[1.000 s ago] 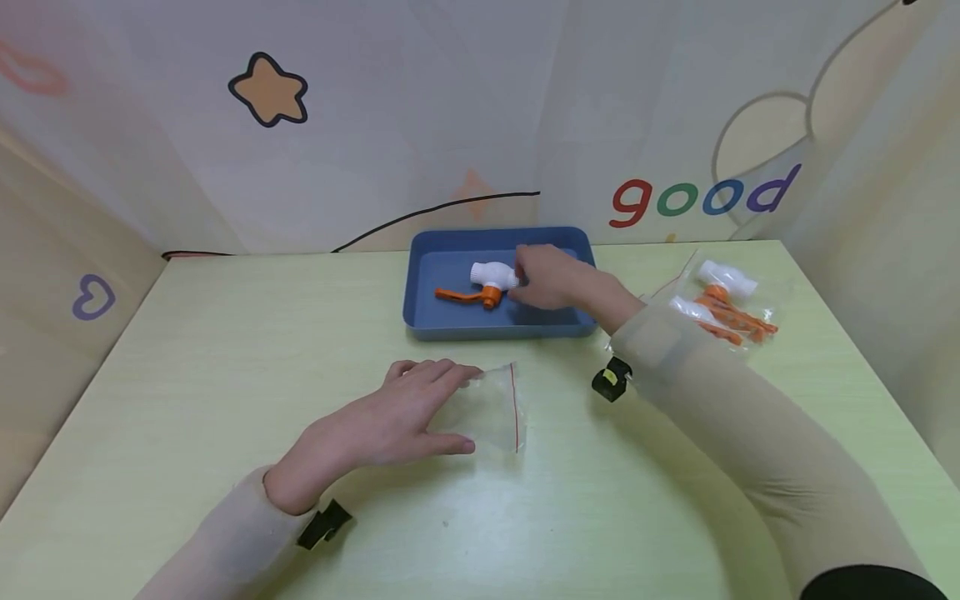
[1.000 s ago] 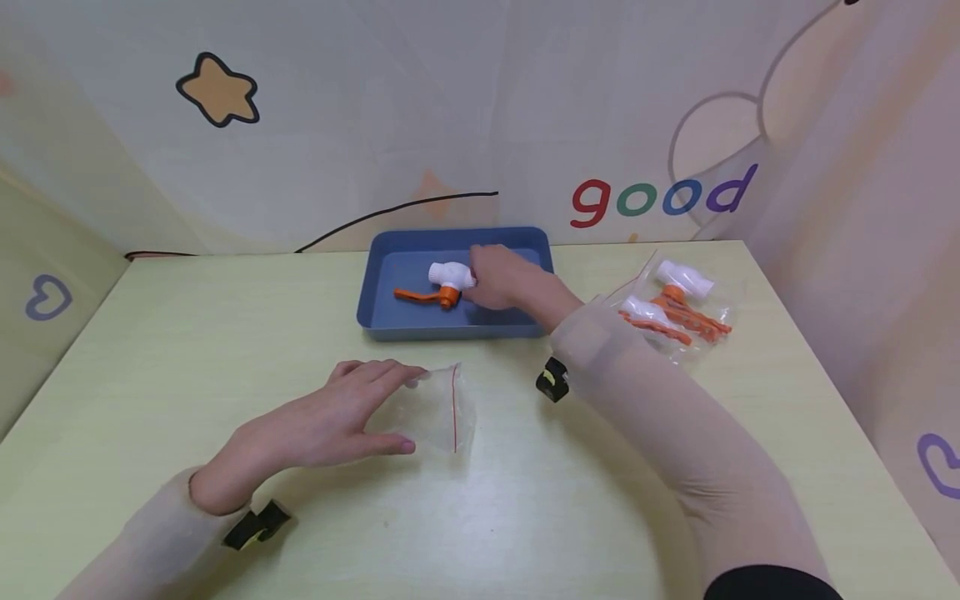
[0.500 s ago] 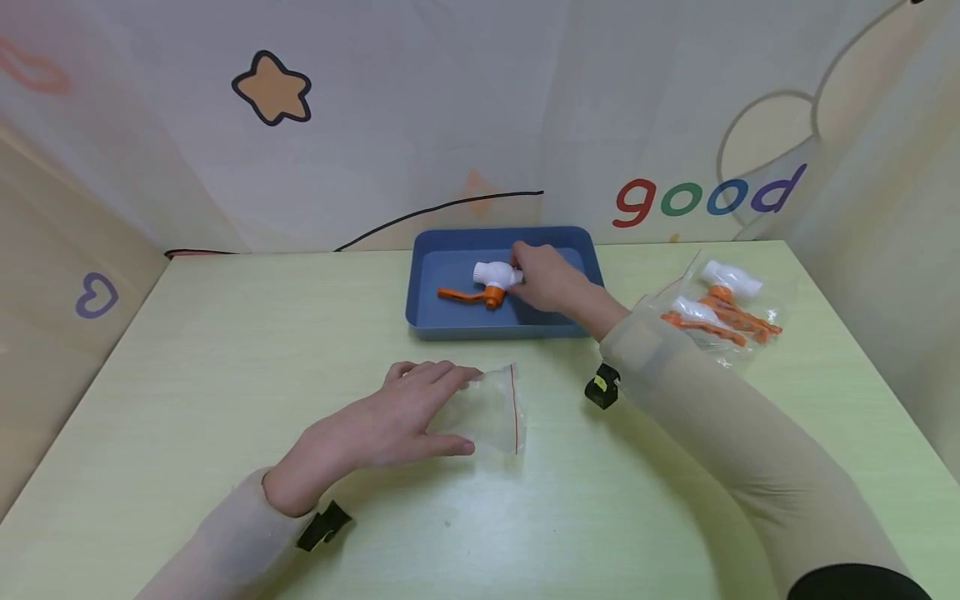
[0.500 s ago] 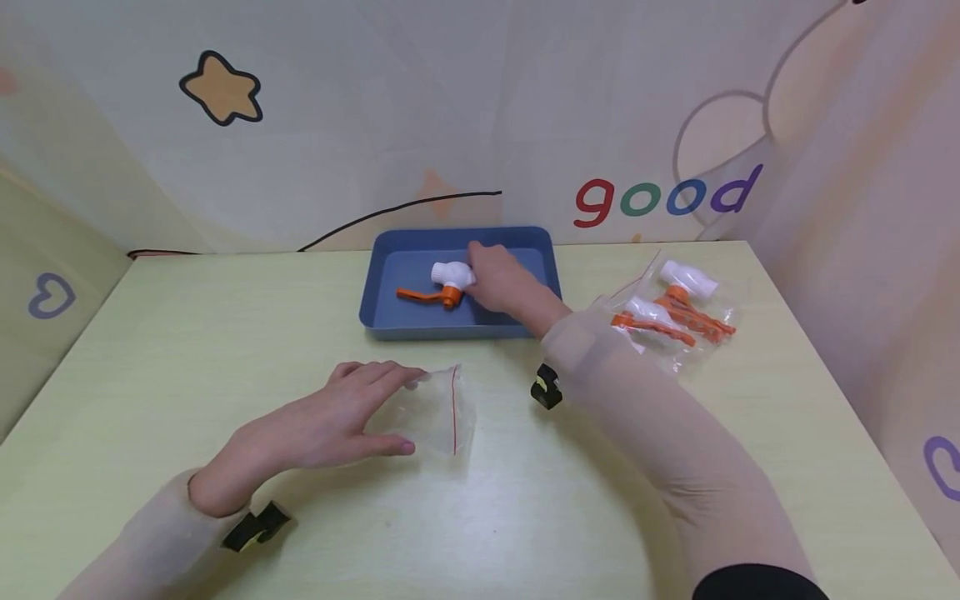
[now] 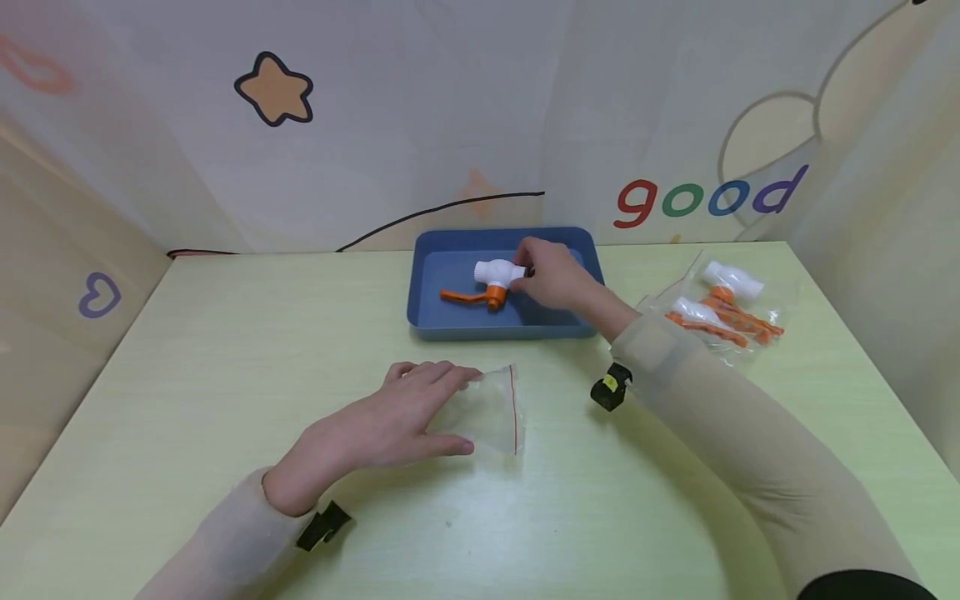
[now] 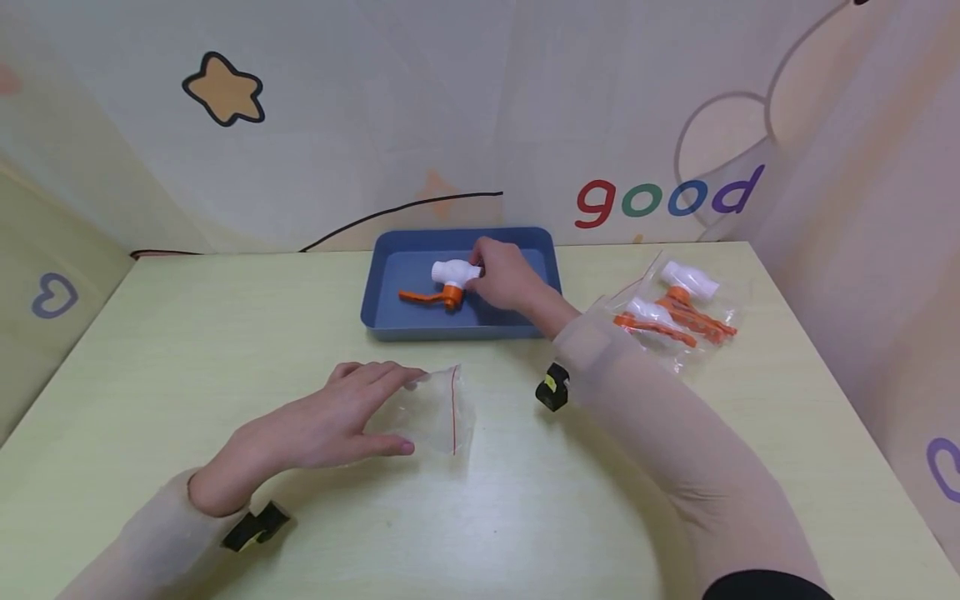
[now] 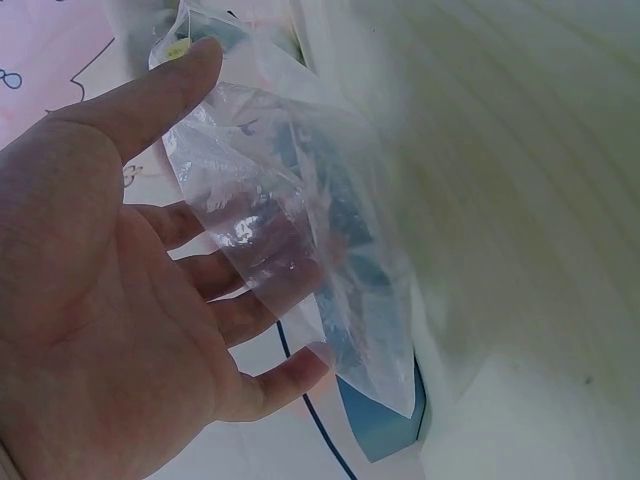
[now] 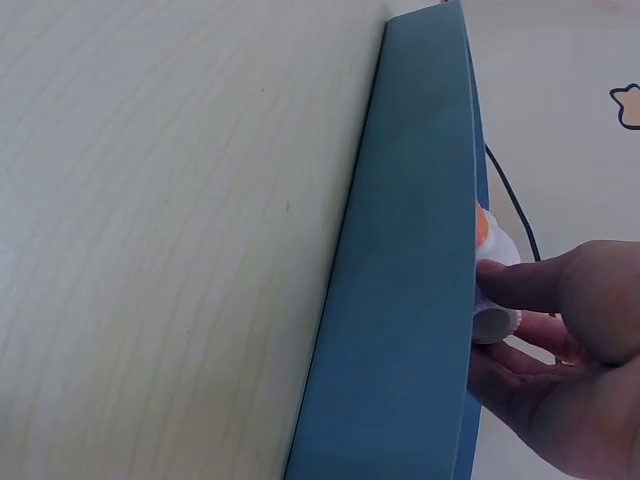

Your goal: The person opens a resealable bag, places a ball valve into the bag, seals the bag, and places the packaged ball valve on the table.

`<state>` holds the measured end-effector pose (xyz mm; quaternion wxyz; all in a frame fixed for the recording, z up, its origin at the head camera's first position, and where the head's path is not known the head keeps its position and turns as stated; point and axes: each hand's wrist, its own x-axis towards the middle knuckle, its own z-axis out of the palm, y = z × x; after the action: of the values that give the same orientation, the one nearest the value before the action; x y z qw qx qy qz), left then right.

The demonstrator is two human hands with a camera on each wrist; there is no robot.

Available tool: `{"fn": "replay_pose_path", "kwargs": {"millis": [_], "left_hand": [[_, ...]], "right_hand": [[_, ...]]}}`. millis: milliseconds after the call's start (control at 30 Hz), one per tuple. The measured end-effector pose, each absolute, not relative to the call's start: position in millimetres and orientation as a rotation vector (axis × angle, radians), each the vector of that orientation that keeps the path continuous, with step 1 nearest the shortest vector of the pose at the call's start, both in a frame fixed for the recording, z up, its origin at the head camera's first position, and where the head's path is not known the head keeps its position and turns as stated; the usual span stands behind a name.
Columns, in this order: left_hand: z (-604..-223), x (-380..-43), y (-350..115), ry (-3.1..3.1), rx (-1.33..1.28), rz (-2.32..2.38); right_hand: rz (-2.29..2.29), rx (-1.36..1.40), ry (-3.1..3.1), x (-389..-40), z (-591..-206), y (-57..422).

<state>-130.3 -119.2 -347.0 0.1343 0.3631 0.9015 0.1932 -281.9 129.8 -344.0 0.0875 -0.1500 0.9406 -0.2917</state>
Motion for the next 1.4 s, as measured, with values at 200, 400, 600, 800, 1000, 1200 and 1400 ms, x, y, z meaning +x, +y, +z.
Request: {"fn": "replay_pose_path", "kwargs": {"millis": [200,400,600,800,1000,1200,1400], "left_hand": [[-346,-130,-119,2.616,1.053,0.557],[-347,-131,-119,2.615,1.048,0.556],[-347,-134,-119,2.62,1.033,0.554],[-347,-137,-123,2.627,1.007,0.578],[-347,-142,-127,2.642,0.953,0.618],[-348,-148,-129,2.682,0.903,0.634],[-349,-153,-133,2.715,0.873,0.66]], "right_hand": [[-1.103,-0.36,2.795,-279,-342,131],[-1.297,-0.266,2.784,-275,-341,132],[-1.371,-0.213,2.81,-271,-339,134],[-1.438,-0.173,2.804,-268,-337,140],[-1.496,-0.183,2.772,-261,-333,147],[-1.563,-0.18,2.719,-255,-330,155],[-1.636,-0.188,2.684,-247,-327,164]]}}
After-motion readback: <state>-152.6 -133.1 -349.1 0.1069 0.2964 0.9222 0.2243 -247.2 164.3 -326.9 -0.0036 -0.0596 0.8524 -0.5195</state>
